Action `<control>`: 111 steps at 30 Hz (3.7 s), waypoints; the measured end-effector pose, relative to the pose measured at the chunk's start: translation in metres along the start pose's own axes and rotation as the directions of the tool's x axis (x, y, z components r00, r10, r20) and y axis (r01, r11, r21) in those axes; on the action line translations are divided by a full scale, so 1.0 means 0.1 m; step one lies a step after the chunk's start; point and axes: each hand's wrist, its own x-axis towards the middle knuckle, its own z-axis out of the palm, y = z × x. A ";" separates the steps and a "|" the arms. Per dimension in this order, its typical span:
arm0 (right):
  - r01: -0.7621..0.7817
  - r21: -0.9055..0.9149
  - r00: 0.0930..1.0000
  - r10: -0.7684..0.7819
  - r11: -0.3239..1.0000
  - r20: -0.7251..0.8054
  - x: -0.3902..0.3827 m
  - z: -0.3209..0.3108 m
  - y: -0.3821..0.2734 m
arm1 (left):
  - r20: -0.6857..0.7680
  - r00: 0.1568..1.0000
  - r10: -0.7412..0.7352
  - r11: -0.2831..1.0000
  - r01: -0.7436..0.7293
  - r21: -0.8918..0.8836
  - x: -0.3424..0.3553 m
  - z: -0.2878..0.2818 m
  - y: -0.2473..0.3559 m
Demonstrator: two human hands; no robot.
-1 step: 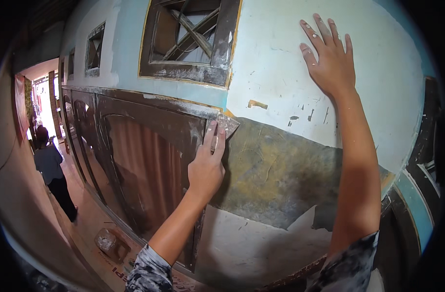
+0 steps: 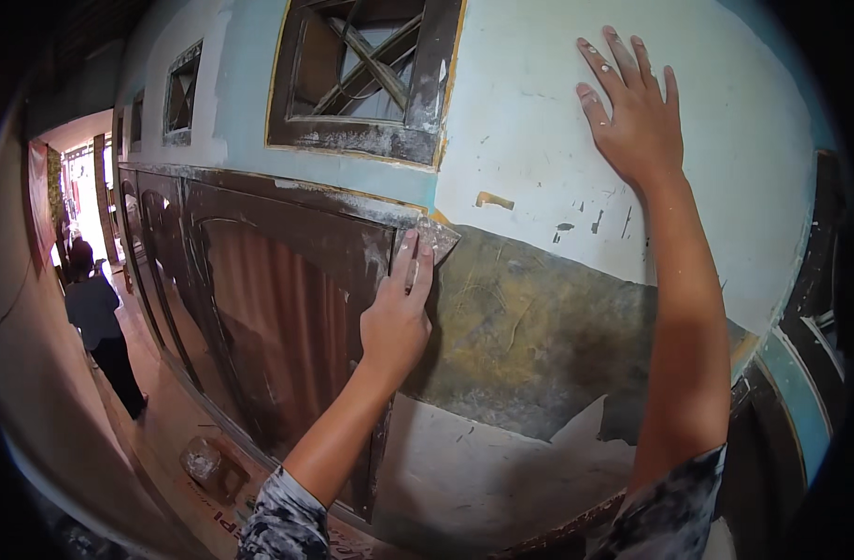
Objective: The person scrapes and patches a wall with a putty knife.
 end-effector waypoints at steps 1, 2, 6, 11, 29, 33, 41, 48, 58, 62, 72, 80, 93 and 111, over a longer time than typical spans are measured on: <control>0.000 0.001 1.000 0.000 1.000 -0.008 -0.01 0.00 -0.02 | 0.029 0.999 -0.014 1.000 0.014 0.008 0.02 -0.01 -0.02; -0.001 0.003 1.000 0.001 1.000 -0.016 -0.02 0.01 -0.05 | 0.057 0.998 -0.028 0.999 0.027 0.018 0.03 -0.03 -0.04; 0.003 0.015 0.998 -0.002 1.000 -0.068 0.00 -0.03 -0.06 | 0.062 0.998 -0.005 1.000 0.003 0.030 0.05 -0.13 0.00; -0.094 0.225 0.990 0.068 0.970 0.124 0.00 -0.36 -0.20 | 0.147 0.988 -0.036 0.991 0.016 0.131 0.14 -0.20 0.04; -0.096 0.277 0.995 0.088 0.956 0.044 -0.06 -0.35 -0.24 | 0.261 0.965 -0.038 0.980 -0.015 0.198 0.20 -0.34 0.08; -0.092 0.265 0.996 0.087 0.960 0.030 -0.03 -0.23 -0.14 | 0.243 0.970 -0.012 0.986 -0.030 0.167 0.19 -0.34 0.02; -0.129 0.261 0.991 0.118 0.957 0.057 -0.08 -0.35 -0.23 | 0.264 0.965 0.013 0.987 -0.054 0.152 0.25 -0.42 0.03; -0.114 0.258 0.993 0.105 0.959 0.047 -0.07 -0.33 -0.27 | 0.250 0.965 0.075 0.970 -0.129 0.207 0.30 -0.40 -0.14; -0.124 0.262 0.992 0.112 0.957 0.058 -0.11 -0.35 -0.29 | 0.330 0.943 0.042 0.985 -0.094 0.142 0.34 -0.47 -0.09; -0.116 0.260 0.992 0.101 0.959 0.070 -0.10 -0.34 -0.26 | 0.309 0.951 0.033 0.972 -0.102 0.213 0.40 -0.50 0.01; -0.134 0.264 0.991 0.122 0.955 0.063 -0.11 -0.40 -0.28 | 0.352 0.935 0.038 0.969 -0.121 0.217 0.41 -0.56 0.02; -0.088 0.290 0.996 0.094 0.953 -0.007 -0.11 -0.31 -0.22 | 0.329 0.944 0.034 0.950 -0.133 0.284 0.40 -0.56 0.00; -0.096 0.280 0.995 0.101 0.955 -0.003 -0.16 -0.29 -0.21 | 0.246 0.965 0.095 0.953 -0.159 0.257 0.33 -0.45 -0.03; -0.104 0.279 0.993 0.117 0.955 -0.030 -0.21 -0.25 -0.25 | 0.296 0.955 0.020 0.983 -0.073 0.170 0.29 -0.45 0.05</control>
